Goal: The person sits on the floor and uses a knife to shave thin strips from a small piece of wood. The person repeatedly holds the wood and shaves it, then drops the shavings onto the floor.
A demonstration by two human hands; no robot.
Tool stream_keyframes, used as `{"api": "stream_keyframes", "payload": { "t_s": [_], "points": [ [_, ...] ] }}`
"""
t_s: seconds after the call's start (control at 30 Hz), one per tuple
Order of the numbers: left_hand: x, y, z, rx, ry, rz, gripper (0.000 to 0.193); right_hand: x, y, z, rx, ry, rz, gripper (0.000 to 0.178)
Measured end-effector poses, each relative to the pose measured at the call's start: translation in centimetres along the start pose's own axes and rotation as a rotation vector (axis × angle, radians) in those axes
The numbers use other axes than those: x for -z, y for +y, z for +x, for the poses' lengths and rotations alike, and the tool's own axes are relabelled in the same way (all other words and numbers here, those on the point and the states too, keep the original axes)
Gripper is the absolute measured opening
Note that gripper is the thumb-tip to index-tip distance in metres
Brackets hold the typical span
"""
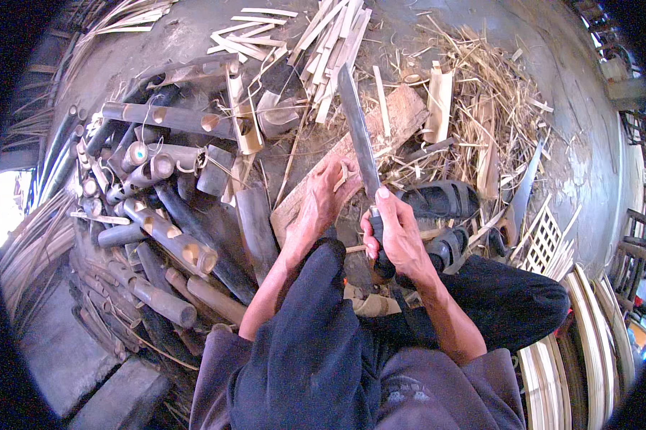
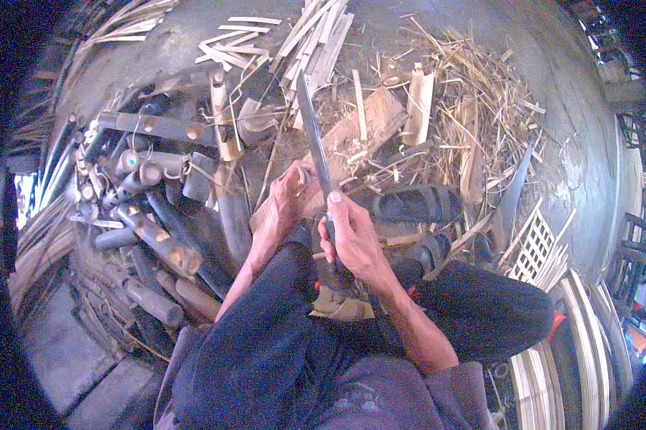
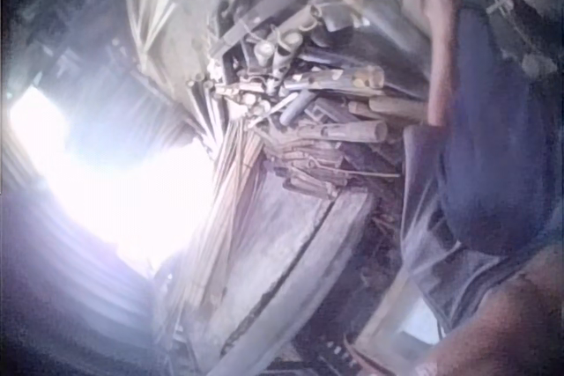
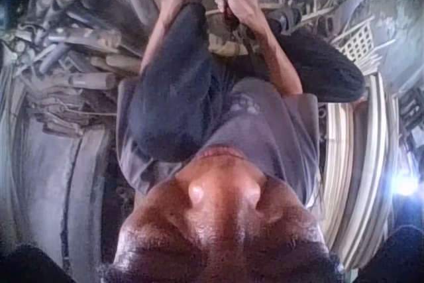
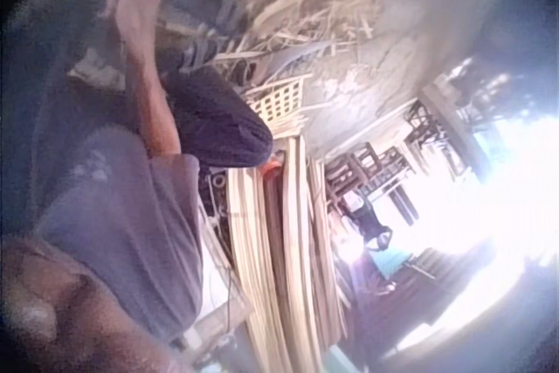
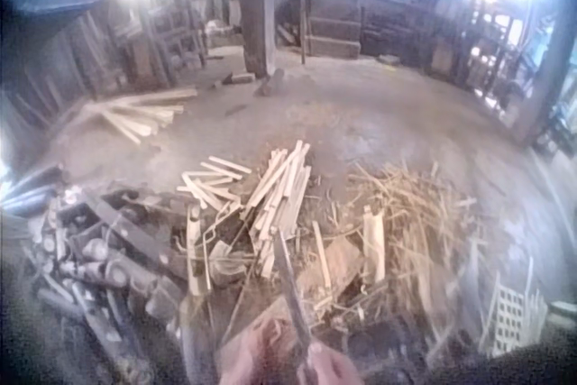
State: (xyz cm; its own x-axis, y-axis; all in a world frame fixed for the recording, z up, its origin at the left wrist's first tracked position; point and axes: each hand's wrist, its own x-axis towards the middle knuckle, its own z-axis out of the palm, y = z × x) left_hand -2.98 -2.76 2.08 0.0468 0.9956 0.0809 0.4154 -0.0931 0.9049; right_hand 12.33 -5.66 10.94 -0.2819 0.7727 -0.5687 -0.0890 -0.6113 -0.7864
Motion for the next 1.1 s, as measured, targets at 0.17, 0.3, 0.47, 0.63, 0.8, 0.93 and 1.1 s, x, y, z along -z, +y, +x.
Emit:
{"api": "stream_keyframes", "payload": {
  "t_s": [0.17,0.3,0.47,0.63,0.8,0.93,1.1],
  "points": [
    [0.9,2.3,-0.8,-0.041,-0.032,0.019,0.025,-0.1,0.2,0.1,-0.009,-0.002,-0.018,0.052],
    [0.9,2.9,-0.9,-0.085,-0.017,-0.064,0.030,-0.3,0.1,-0.3,-0.037,0.000,0.002,0.051],
    [0.8,3.0,-0.4,-0.206,-0.001,-0.083,0.031,0.0,0.1,-0.4,-0.021,0.006,-0.013,0.050],
    [0.3,2.1,-0.5,-0.084,-0.069,-0.076,0.030,0.0,-0.1,-0.6,-0.016,-0.006,-0.032,0.052],
    [-0.1,1.4,-0.5,-0.071,-0.074,-0.122,0.032,-0.1,-0.2,-0.6,-0.009,0.006,-0.052,0.053],
    [0.0,1.3,-0.7,-0.084,-0.082,-0.145,0.032,-0.3,-0.4,-0.7,-0.048,0.016,-0.021,0.053],
    [0.2,2.1,-0.7,-0.106,-0.070,-0.126,0.034,-0.3,-0.1,-0.9,-0.046,0.045,-0.019,0.050]
  ]
}}
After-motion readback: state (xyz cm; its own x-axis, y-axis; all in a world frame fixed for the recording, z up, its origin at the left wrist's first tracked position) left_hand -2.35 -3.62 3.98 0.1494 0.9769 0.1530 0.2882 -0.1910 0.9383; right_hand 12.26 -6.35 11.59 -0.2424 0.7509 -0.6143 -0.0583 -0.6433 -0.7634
